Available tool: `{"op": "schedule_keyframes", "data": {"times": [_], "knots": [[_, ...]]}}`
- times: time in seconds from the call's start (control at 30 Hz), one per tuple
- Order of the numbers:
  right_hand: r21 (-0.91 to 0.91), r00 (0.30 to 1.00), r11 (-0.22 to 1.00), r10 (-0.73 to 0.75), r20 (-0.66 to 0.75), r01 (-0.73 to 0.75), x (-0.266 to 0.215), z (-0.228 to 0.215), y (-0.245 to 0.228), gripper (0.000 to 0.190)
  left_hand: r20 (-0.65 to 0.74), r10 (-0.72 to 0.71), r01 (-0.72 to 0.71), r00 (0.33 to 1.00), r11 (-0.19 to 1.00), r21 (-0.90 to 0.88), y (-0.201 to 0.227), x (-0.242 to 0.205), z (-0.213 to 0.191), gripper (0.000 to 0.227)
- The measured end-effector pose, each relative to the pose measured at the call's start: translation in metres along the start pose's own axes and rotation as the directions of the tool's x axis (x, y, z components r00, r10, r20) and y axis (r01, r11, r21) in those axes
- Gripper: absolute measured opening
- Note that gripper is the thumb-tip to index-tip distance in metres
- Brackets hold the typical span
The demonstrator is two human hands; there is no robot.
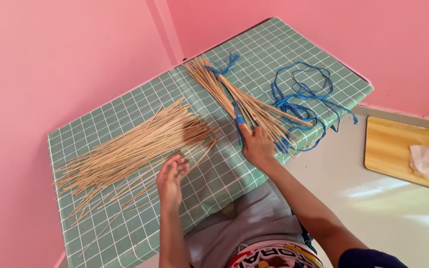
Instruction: Gathering thin bamboo sticks into bundles, aligning their ends, and tying them securely with blue plastic strips.
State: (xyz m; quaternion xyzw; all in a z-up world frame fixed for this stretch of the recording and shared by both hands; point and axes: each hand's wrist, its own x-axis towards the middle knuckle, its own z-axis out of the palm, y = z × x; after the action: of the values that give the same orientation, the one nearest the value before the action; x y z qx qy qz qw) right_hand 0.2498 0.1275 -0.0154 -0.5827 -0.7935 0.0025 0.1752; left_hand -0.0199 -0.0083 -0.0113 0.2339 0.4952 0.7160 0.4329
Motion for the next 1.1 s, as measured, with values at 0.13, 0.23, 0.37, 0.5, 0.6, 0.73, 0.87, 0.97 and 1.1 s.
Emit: {"op": "schedule_keyframes", "data": {"times": [0.13,0.23,0.37,0.5,0.6,0.73,0.87,0.97,1.1], "knots": [[-0.17,0.996,0.984,-0.069,-0.056,0.059,-0.002,-0.006,-0.007,0.055,-0.044,0.031,-0.033,0.999,0.997,-0.064,-0.008,0.012,-0.025,0.029],[-0.177,0.939,0.969,-0.215,-0.269,0.171,-0.005,-0.024,-0.027,0.051,-0.091,0.051,-0.064,0.995,0.987,-0.148,-0.017,0.021,-0.044,0.025],[-0.133,0.793,0.9,-0.43,-0.432,0.416,0.003,-0.013,-0.051,0.025,-0.128,0.012,-0.049,0.992,0.956,-0.289,-0.045,0.033,-0.074,0.02],[-0.043,0.757,0.8,-0.581,-0.299,0.598,0.016,0.021,-0.08,0.034,-0.142,-0.016,-0.035,0.99,0.936,-0.349,-0.047,0.028,-0.078,0.033],[0.084,0.728,0.736,-0.636,-0.256,0.672,0.026,0.032,-0.101,0.014,-0.154,0.004,-0.063,0.988,0.922,-0.382,-0.031,0.019,-0.07,0.035],[0.188,0.75,0.728,-0.622,-0.224,0.66,0.036,0.057,-0.098,0.01,-0.155,0.034,-0.093,0.987,0.913,-0.396,-0.035,0.018,-0.071,0.035],[0.105,0.766,0.768,-0.599,-0.234,0.632,0.045,0.052,-0.095,0.01,-0.08,0.176,-0.194,0.981,0.884,-0.426,-0.037,0.018,-0.075,0.043],[0.052,0.788,0.812,-0.545,-0.287,0.581,0.05,0.053,-0.082,0.011,-0.022,0.242,-0.224,0.97,0.858,-0.462,-0.035,0.008,-0.075,0.052],[0.101,0.814,0.846,-0.46,-0.355,0.523,0.051,0.055,-0.073,0.005,0.058,0.225,-0.176,0.973,0.878,-0.446,-0.036,0.006,-0.073,0.055]]}}
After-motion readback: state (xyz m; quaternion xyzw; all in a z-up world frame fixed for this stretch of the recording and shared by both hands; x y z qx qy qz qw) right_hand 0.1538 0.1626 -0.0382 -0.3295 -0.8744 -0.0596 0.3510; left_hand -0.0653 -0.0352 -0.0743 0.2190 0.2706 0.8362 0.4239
